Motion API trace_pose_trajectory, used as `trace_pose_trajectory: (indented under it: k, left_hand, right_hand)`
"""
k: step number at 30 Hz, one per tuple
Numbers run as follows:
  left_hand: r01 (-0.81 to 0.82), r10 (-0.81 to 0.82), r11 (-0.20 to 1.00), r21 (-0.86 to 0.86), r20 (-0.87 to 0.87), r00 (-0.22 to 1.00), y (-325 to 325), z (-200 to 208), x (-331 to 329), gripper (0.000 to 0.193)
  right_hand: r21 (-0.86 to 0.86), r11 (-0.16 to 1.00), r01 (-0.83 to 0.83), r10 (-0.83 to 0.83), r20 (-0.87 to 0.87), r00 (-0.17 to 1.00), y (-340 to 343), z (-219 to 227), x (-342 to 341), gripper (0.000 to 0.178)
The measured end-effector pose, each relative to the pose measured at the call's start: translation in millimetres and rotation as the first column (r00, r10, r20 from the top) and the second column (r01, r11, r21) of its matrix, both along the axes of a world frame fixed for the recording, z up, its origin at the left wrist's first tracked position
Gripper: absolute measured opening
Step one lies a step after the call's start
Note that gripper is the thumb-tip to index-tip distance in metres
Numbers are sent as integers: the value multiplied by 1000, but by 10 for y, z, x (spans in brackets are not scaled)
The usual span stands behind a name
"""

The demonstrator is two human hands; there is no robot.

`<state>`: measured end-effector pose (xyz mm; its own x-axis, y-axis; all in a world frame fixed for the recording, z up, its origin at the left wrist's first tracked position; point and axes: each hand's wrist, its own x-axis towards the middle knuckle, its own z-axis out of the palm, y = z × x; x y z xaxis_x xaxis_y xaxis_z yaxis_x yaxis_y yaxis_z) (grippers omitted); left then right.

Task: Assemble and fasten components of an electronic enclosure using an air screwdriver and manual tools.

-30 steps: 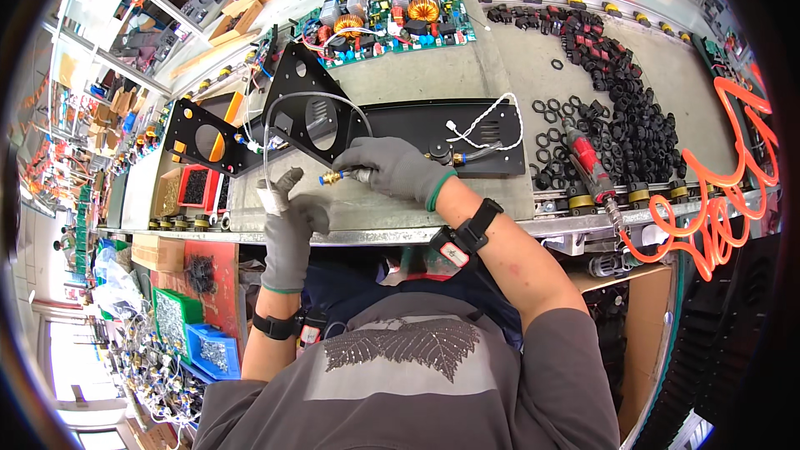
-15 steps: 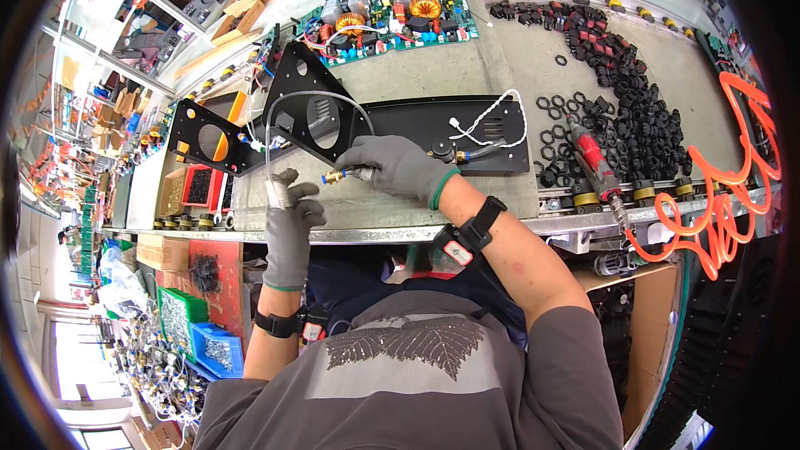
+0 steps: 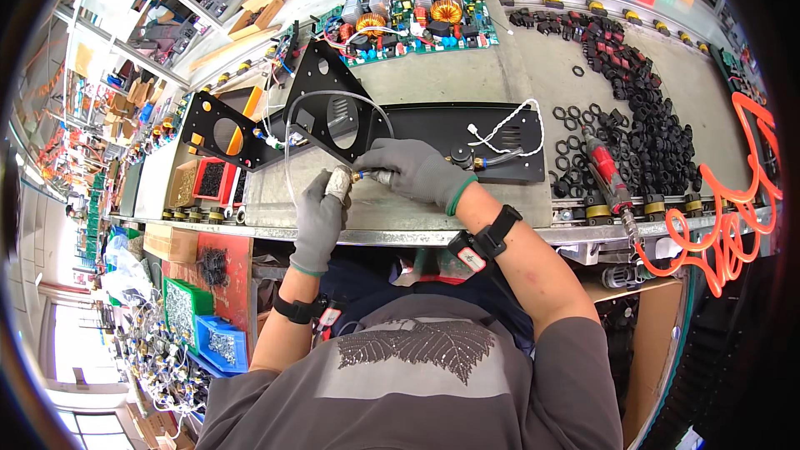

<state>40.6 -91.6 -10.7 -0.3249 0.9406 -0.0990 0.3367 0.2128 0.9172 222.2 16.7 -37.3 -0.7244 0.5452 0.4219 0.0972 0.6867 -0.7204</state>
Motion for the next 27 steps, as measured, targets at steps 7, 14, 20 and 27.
trace_pose_trajectory:
  k: [7, 14, 20, 27]
  left_hand:
    - [115, -90, 965, 236, -113, 989, -48, -66, 9, 33]
    - [59, -57, 989, -132, 23, 998, -62, 106, 2, 31]
    - [157, -155, 963, 219, -29, 988, -58, -75, -34, 37]
    - [-22, 21, 1000, -7, -163, 986, -29, -10, 13, 18]
  right_hand:
    - [-17, 1000, -21, 20, -63, 998, -1, -9, 12, 28]
    - [-1, 1000, -7, 6, -42, 999, 9, -25, 8, 28]
    - [13, 1000, -26, 28, -84, 996, -9, -23, 22, 27]
    - [-5, 1000, -22, 22, -14, 1000, -33, 104, 30, 28]
